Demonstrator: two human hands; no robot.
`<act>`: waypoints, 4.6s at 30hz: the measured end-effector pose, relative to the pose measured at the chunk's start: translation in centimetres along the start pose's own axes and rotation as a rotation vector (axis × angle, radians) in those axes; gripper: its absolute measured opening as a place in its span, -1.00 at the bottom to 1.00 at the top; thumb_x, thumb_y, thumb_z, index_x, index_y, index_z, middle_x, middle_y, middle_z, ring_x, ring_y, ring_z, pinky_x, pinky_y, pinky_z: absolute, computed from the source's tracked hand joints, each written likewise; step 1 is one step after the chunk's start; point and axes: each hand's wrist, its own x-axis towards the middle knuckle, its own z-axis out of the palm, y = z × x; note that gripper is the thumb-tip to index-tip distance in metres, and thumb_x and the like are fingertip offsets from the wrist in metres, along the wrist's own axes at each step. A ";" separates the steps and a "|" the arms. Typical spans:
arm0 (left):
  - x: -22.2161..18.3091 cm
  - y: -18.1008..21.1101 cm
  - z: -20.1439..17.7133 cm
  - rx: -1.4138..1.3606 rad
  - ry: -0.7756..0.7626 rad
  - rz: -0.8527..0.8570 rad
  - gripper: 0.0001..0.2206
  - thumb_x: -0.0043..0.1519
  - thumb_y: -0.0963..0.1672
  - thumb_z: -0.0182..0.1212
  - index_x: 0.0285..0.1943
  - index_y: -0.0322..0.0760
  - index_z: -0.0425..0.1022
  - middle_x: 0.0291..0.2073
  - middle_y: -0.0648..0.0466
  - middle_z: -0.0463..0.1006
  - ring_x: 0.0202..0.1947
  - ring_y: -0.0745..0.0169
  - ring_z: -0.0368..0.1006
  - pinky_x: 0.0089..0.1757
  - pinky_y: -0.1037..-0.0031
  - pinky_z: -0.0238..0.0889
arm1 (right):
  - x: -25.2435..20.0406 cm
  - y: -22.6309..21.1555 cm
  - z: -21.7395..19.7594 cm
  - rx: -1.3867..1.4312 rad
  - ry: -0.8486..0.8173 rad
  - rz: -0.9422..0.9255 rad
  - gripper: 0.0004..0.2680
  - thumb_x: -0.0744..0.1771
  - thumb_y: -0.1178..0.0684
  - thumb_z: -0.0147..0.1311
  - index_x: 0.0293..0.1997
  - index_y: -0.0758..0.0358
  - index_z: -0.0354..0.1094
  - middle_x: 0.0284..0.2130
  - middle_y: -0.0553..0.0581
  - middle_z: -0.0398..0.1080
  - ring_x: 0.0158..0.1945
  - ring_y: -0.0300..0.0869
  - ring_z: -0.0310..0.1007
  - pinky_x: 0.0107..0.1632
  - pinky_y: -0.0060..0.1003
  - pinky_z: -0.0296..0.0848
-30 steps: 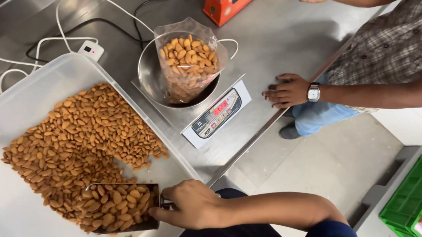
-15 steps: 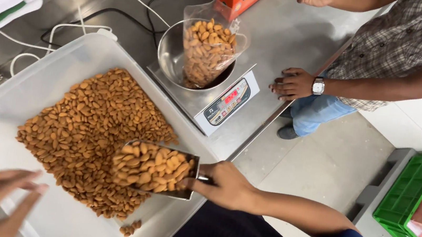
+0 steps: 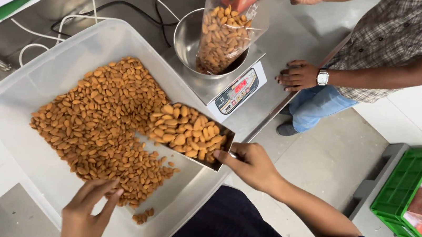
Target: The person packages almonds by scooping them from a large bin into plastic bags and weighing them on a digital scale.
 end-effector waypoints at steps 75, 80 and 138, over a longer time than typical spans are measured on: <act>1.0 1.4 0.9 0.223 -0.401 -0.079 -0.73 0.15 -0.02 0.32 -0.07 -0.22 0.64 -0.15 0.03 0.64 -0.19 -0.07 0.56 -0.16 0.23 0.43 | -2.4 -0.6 -10.4 0.290 0.302 0.094 -0.65 0.36 -0.20 0.10 -0.52 0.28 0.44 -0.70 -0.10 0.17 -0.62 -0.39 0.04 -0.55 -0.38 0.00; 2.3 0.7 1.8 0.254 -0.348 -0.021 -0.71 0.12 -0.03 0.32 -0.05 -0.21 0.64 -0.15 0.04 0.64 -0.16 -0.04 0.58 -0.15 0.22 0.44 | -0.5 0.4 -15.1 0.298 0.292 0.031 -0.62 0.38 -0.20 0.11 -0.57 0.28 0.31 -0.67 -0.10 0.16 -0.59 -0.39 0.04 -0.54 -0.39 0.01; 25.7 16.9 4.4 0.339 -0.091 0.614 -0.73 0.32 -0.07 0.26 0.12 -0.28 0.58 -0.18 -0.02 0.55 -0.25 0.06 0.57 -0.25 0.29 0.49 | 9.2 0.4 -26.4 0.096 0.234 0.250 -0.62 0.38 -0.15 0.11 -0.53 0.41 0.33 -0.75 0.01 0.12 -0.69 -0.32 -0.01 -0.61 -0.34 -0.06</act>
